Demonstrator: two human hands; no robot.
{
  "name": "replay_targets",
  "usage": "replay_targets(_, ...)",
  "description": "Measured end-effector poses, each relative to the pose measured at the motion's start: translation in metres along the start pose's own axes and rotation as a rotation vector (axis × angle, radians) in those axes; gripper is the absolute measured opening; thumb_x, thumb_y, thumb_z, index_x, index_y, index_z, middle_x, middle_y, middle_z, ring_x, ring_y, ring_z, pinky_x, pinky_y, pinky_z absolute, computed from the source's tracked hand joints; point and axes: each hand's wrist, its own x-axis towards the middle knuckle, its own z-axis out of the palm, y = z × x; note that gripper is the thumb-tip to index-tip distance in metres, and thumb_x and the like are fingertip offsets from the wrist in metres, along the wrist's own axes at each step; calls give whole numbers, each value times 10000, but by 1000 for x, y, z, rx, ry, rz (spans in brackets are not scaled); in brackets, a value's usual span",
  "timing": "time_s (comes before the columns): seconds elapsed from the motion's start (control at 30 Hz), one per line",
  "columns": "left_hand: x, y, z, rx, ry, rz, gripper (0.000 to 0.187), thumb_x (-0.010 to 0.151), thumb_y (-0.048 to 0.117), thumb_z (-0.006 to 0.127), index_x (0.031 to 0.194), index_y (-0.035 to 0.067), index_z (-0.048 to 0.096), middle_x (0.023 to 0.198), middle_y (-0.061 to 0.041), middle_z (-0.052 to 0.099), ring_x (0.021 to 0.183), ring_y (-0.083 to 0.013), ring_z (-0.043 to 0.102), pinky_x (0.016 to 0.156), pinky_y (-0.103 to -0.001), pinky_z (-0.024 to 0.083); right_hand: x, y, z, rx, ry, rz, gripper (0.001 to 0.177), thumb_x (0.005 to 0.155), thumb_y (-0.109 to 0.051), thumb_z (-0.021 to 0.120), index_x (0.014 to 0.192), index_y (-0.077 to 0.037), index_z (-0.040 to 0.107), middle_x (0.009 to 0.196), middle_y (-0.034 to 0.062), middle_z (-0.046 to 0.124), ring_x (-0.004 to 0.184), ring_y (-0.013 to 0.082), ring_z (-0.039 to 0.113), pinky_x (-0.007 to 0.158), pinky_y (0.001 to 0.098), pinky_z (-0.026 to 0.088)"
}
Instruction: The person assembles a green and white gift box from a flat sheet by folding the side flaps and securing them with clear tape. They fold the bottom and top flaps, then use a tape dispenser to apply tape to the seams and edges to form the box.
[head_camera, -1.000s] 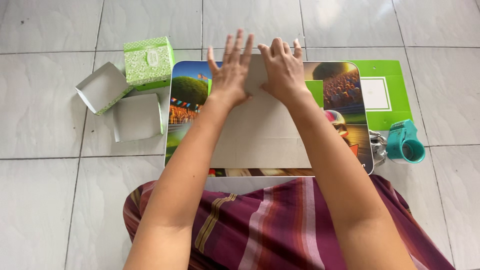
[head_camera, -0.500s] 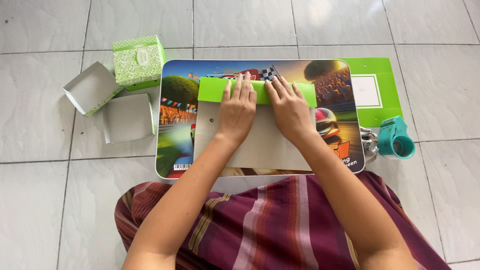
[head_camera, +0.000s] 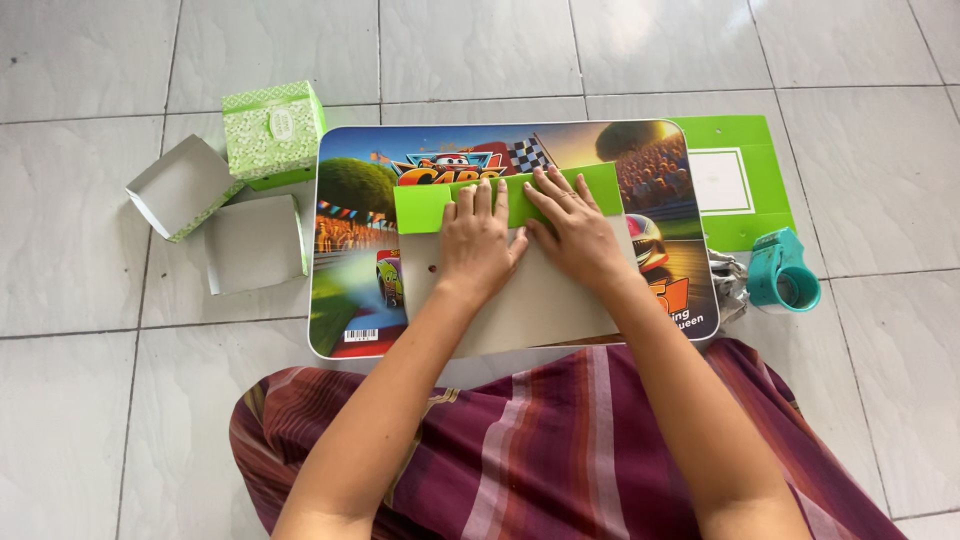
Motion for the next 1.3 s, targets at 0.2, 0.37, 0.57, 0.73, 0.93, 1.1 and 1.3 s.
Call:
replay_targets(0.2, 1, -16, 4, -4, 272, 116, 784, 897, 558, 662, 1454, 23, 529, 1474, -137, 538, 1392, -240, 474, 1232, -548, 177, 8, -1, -5, -46, 89, -4, 528, 900, -270, 687, 1387, -82, 608, 1434, 118, 572, 1384, 311, 479, 1195, 475, 323)
replay_targets(0.37, -2, -17, 15, 1, 248, 90, 787, 922, 529, 664, 1491, 8, 515, 1494, -146, 562, 1417, -230, 488, 1273, -555, 103, 7, -12, 3, -232, 137, 20, 550, 963, -301, 656, 1420, 1, 600, 1359, 113, 571, 1293, 276, 484, 1111, 439, 352)
replay_targets(0.57, 2, -12, 6, -62, 114, 22, 884, 820, 563, 709, 1471, 11, 479, 1521, -152, 495, 1433, -257, 442, 1224, -546, 155, 8, -16, 9, -357, 148, 46, 462, 996, -270, 619, 1413, -70, 618, 1333, 56, 598, 1256, 241, 518, 1085, 420, 389)
replay_targets(0.73, 11, -22, 1, -113, -90, 25, 1029, 768, 504, 779, 1573, 54, 323, 1589, -115, 418, 1460, -210, 383, 1222, -461, 253, 21, -36, 18, -399, 65, 184, 506, 952, -240, 658, 1446, -328, 594, 1276, 108, 599, 1204, 304, 535, 1058, 508, 434)
replay_targets(0.93, 12, -18, 3, 18, -45, -48, 1082, 736, 603, 759, 1553, 73, 289, 1596, -37, 406, 1439, -164, 390, 1176, -546, 208, 30, -51, 20, -492, -8, 198, 738, 738, -248, 732, 1444, -371, 554, 1264, 190, 578, 1191, 362, 541, 985, 572, 450)
replay_targets(1.1, 5, -16, -6, 43, -112, -159, 1159, 726, 729, 727, 1551, 35, 300, 1572, -82, 427, 1436, -136, 408, 1235, -609, 150, 27, -33, 17, -365, 1, 255, 487, 909, -137, 666, 1367, -303, 689, 1211, 100, 642, 1161, 281, 601, 944, 470, 510)
replay_targets(1.3, 4, -16, -4, -56, -82, -150, 1133, 717, 715, 724, 1555, 65, 327, 1606, -74, 390, 1468, -181, 361, 1183, -633, 200, 22, -1, 16, -127, 149, 357, 251, 969, -149, 661, 1183, -200, 782, 1146, 15, 687, 1144, 232, 619, 972, 400, 521)
